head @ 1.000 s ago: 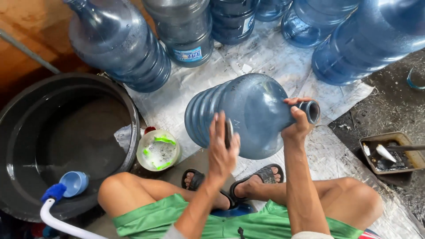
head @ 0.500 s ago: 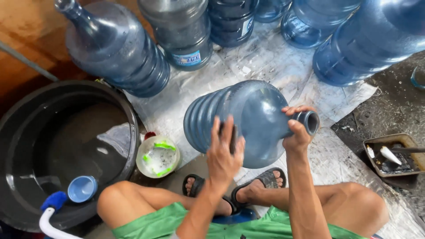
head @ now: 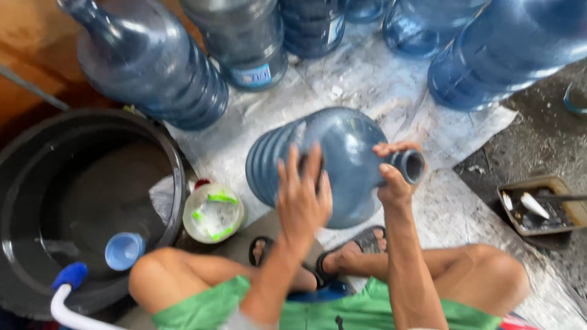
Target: Scrubbing the exterior of large plastic water jugs using a cleaning pad.
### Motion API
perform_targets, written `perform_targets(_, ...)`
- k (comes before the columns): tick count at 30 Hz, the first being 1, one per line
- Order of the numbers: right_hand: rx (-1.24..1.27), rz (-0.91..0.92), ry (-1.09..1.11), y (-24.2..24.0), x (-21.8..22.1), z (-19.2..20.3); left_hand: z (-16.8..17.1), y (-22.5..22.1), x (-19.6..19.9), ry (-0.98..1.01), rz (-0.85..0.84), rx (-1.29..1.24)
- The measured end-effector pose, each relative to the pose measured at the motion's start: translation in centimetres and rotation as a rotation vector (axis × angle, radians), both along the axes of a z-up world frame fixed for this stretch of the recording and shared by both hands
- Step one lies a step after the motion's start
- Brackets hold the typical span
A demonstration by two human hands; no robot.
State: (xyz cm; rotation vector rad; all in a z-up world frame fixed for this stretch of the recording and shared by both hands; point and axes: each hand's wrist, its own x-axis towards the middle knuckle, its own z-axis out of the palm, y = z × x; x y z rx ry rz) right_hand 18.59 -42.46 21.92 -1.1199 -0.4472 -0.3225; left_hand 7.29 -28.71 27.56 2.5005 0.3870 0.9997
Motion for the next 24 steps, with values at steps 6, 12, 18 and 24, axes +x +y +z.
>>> perform_targets(6, -0.077, -0.236, -0.017, 2.5, -1.1, 1.7, 0.4, 2.6, 3.2, 0.127, -0.077, -0.223)
perform_targets(12, -0.039, -0.14, -0.051, 2.6, -0.7, 1.9, -0.6, -1.1, -2.7, 0.139, -0.077, -0.02)
perform_targets(18, -0.052, -0.206, -0.063, 3.3, -2.9, 2.9, -0.2, 6.5, 5.8, 0.317, -0.055, -0.454)
perform_targets(24, -0.032, -0.277, -0.015, 1.4, -0.1, 1.2, -1.3, -1.9, -3.7, 0.228, -0.065, -0.811)
